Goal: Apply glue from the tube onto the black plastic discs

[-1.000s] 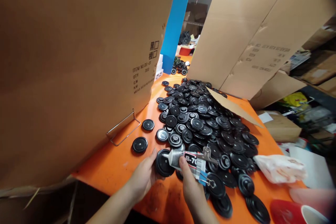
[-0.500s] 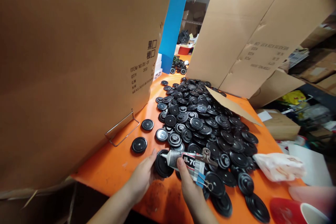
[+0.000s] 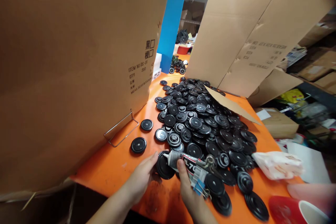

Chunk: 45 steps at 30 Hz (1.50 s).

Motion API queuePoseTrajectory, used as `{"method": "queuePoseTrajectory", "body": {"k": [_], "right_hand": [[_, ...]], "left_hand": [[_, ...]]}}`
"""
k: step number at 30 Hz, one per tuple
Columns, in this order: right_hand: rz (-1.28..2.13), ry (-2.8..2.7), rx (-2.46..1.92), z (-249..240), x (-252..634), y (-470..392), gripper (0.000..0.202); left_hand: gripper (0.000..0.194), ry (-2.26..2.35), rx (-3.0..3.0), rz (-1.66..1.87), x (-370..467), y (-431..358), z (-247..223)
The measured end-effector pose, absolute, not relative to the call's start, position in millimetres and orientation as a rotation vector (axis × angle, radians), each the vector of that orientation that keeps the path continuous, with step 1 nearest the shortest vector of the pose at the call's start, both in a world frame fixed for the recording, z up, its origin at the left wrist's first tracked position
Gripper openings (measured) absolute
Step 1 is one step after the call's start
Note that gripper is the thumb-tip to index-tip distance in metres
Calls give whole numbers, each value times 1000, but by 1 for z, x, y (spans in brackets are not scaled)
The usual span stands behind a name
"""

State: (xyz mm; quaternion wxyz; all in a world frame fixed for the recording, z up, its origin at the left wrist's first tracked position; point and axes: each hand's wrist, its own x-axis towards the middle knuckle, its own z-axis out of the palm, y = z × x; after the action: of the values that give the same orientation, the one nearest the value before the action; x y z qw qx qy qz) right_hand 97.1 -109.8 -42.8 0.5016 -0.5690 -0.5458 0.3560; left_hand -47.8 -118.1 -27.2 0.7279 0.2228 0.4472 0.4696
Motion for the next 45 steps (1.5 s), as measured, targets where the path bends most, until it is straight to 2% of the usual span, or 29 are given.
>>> {"method": "queuePoseTrajectory", "body": {"k": [14, 20, 26, 34, 40, 42, 45], "right_hand": [[778, -1421, -1346, -26, 92, -112, 28], [722, -1453, -1364, -33, 97, -113, 27], [807, -1522, -1342, -42, 103, -113, 25], [762, -1584, -1310, -40, 102, -115, 28], [529, -1746, -1251, -30, 103, -115, 23], [503, -1780, -1236, -30, 105, -115, 22], [484, -1775, -1233, -33, 106, -115, 23]], "left_hand": [[29, 907, 410, 985, -54, -117, -15], [36, 840, 428, 938, -60, -119, -11], [26, 780, 384, 976, -59, -121, -10], [39, 754, 453, 926, -62, -122, -12], [24, 778, 419, 982, -60, -123, -12], [27, 787, 448, 966, -61, -123, -13], [40, 728, 500, 945, -64, -123, -15]]}}
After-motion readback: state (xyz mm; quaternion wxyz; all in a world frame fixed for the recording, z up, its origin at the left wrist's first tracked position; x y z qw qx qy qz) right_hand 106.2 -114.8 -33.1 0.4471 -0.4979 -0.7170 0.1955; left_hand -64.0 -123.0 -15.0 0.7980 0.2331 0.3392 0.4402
